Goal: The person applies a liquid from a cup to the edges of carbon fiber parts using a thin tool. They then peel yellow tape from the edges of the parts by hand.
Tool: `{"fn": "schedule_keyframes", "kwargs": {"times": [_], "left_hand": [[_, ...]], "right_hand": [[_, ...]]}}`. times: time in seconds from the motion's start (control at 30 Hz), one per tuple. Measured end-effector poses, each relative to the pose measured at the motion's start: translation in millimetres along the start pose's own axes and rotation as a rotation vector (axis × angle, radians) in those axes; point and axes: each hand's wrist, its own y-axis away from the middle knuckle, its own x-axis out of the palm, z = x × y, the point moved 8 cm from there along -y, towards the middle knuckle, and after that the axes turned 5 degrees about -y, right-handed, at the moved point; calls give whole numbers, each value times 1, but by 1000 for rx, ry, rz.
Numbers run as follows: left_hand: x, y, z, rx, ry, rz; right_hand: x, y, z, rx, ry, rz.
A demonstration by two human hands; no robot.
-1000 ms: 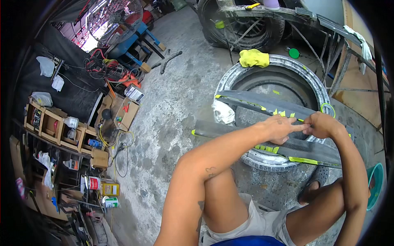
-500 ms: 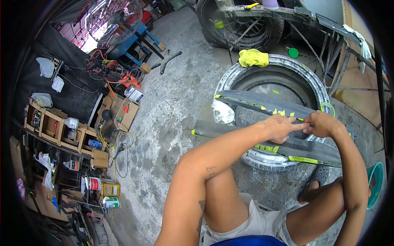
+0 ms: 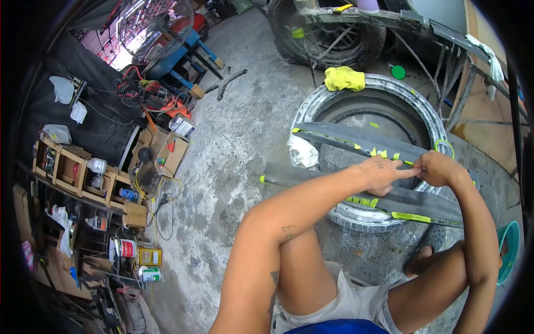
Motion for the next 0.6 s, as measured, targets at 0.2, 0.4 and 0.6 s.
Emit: {"fn": "schedule_keyframes", "kwargs": {"times": [0.2,0.4,0.6], "left_hand": [[2,0,2,3,-17,13],[2,1,2,-8,-24,5],[5,0,5,3,-31,-60]], "right_hand": [[-5,2,6,-5,-10,-2],[-5,3,6,7,-48,-3],[-7,4,8,13,-58,13]]}}
